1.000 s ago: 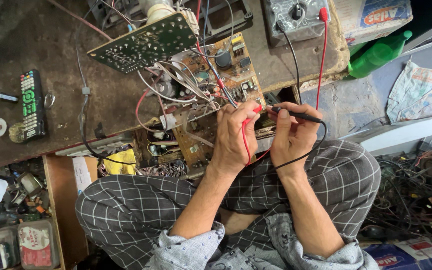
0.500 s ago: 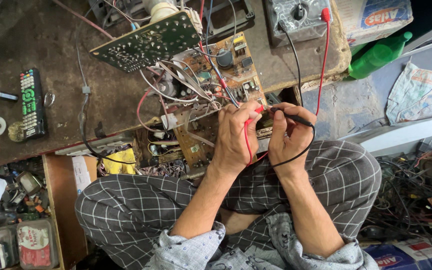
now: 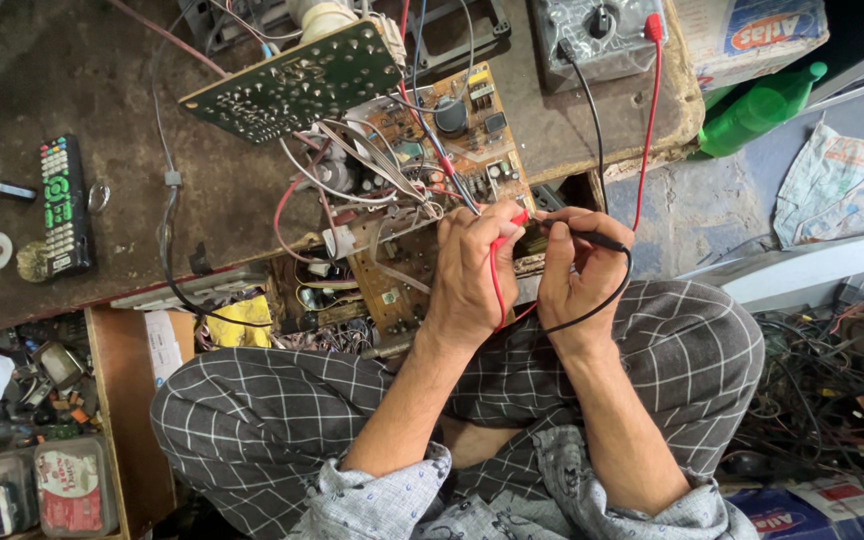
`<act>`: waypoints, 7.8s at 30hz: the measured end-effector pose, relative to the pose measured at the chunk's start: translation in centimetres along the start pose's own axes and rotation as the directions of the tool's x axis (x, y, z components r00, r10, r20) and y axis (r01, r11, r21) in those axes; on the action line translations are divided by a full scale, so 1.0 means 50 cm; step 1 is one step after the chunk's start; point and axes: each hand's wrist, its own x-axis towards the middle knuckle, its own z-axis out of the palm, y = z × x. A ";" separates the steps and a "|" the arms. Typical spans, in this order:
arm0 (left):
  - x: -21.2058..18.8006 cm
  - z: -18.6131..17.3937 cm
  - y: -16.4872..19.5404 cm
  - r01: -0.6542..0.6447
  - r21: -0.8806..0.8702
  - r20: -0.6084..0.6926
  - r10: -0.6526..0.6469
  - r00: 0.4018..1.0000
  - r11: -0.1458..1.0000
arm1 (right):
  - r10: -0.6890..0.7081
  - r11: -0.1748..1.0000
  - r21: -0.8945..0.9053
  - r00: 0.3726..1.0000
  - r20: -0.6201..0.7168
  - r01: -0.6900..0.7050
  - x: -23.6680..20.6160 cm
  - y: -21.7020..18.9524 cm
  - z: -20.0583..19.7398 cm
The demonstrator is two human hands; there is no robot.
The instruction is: The person sits cross-legged on the floor holding a green circuit board on their lap and probes its solder points with red and black multimeter leads. They reposition the board, probe different components, and continue testing points on a second board connected to a multimeter on the workbench.
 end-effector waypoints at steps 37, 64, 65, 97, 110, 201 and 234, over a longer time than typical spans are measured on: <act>-0.029 0.027 -0.003 0.113 0.049 -0.199 -0.101 0.975 0.992 | 0.231 0.935 0.298 0.968 -0.096 -0.194 0.017 0.001 -0.004; -0.044 0.035 0.001 0.181 0.033 -0.238 -0.169 0.957 0.983 | -0.054 0.989 -0.137 0.997 0.052 0.061 0.063 -0.041 -0.028; -0.046 0.036 -0.001 0.180 0.033 -0.239 -0.167 0.957 0.983 | -0.070 0.981 -0.179 0.996 0.059 0.080 0.064 -0.040 -0.025; -0.072 0.038 -0.035 0.132 -0.150 -0.235 -0.165 0.958 0.980 | -0.076 0.964 -0.248 0.993 0.088 0.096 0.064 -0.050 -0.006; -0.067 0.035 -0.031 0.103 -0.185 -0.225 -0.144 0.964 0.977 | -0.104 0.952 -0.280 0.991 0.081 0.122 0.062 -0.051 -0.010; -0.069 0.041 -0.031 0.098 -0.120 -0.228 -0.124 0.966 0.988 | -0.274 0.841 -0.441 0.949 0.154 0.314 0.057 -0.058 -0.009; -0.070 0.047 -0.026 0.120 -0.143 -0.203 -0.147 0.968 0.982 | -0.098 0.963 -0.254 0.995 -0.032 0.086 0.056 -0.046 -0.024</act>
